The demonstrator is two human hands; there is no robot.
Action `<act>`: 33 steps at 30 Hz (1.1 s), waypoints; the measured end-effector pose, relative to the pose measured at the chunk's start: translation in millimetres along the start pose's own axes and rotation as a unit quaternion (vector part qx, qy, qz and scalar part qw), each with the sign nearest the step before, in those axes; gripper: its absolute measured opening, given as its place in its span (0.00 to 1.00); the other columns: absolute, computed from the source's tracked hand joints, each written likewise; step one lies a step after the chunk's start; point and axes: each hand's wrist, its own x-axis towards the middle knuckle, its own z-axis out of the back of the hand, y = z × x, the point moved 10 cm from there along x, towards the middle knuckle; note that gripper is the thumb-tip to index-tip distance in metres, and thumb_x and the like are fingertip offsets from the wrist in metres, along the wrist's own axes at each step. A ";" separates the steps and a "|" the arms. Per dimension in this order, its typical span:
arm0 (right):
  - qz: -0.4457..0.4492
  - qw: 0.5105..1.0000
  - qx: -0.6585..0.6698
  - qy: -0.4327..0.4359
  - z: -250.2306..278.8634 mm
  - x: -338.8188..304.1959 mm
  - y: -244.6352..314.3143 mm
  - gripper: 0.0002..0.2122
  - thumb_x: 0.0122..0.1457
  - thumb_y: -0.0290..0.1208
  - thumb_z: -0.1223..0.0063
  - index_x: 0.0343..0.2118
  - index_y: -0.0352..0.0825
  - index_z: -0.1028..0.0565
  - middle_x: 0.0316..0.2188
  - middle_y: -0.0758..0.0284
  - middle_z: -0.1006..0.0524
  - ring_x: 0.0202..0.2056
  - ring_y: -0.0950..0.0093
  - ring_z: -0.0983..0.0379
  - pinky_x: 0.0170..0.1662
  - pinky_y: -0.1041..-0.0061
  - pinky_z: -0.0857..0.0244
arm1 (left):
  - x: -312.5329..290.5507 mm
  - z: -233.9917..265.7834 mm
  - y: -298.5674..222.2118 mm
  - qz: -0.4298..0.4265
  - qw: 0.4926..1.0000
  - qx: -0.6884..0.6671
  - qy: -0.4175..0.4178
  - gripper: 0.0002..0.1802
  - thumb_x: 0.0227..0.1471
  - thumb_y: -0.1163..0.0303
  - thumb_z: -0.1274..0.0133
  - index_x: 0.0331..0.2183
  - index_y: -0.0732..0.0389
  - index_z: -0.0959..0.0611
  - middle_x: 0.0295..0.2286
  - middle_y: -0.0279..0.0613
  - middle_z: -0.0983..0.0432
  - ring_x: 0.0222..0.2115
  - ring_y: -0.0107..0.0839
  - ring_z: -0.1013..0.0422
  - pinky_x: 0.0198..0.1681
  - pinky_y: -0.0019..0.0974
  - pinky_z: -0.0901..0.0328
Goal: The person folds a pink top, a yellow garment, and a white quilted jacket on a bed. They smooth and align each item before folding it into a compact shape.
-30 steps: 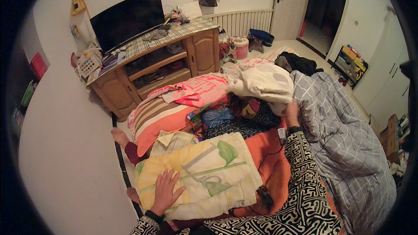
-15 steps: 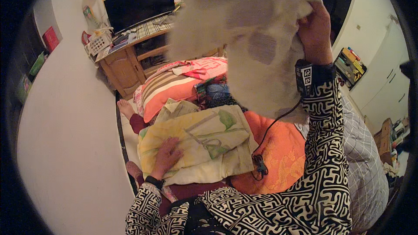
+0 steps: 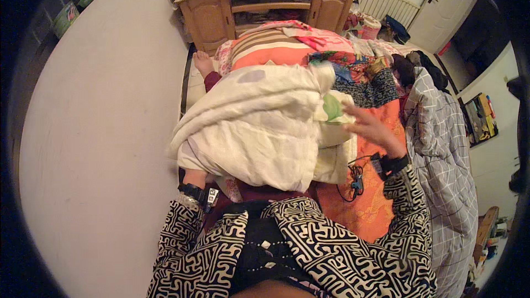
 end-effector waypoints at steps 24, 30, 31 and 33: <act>0.375 0.906 -0.192 0.032 -121.4 51.1 146.2 0.34 0.45 0.45 0.38 0.53 0.29 0.34 0.48 0.50 0.32 0.53 0.54 0.35 0.52 0.61 0.37 | -96.4 57.5 -35.2 -0.045 0.997 0.025 -0.062 0.32 0.63 0.56 0.62 0.61 0.67 0.40 0.61 0.49 0.43 0.61 0.45 0.45 0.64 0.48 0.49; 0.303 0.940 0.063 -0.141 -29.4 96.1 165.0 0.16 0.51 0.37 0.45 0.40 0.33 0.24 0.29 0.60 0.23 0.32 0.67 0.24 0.37 0.69 0.31 | -15.4 -2.8 -128.7 -0.091 0.930 0.356 -0.014 0.24 0.56 0.72 0.54 0.53 0.72 0.31 0.52 0.51 0.31 0.53 0.45 0.33 0.58 0.43 0.38; 0.338 0.918 0.138 -0.154 1.0 91.4 173.5 0.15 0.53 0.37 0.45 0.40 0.33 0.24 0.30 0.62 0.22 0.32 0.71 0.25 0.36 0.71 0.32 | -2.0 -8.2 -148.9 -0.074 0.955 0.267 -0.103 0.23 0.54 0.75 0.53 0.52 0.72 0.30 0.50 0.51 0.29 0.51 0.44 0.31 0.57 0.43 0.36; 0.280 0.916 0.212 -0.192 64.9 78.3 161.0 0.13 0.54 0.33 0.46 0.41 0.34 0.23 0.31 0.66 0.22 0.31 0.75 0.27 0.34 0.73 0.32 | 14.5 -78.2 -185.6 -0.123 0.920 0.364 -0.081 0.23 0.53 0.75 0.52 0.51 0.71 0.29 0.48 0.50 0.28 0.49 0.41 0.30 0.54 0.41 0.33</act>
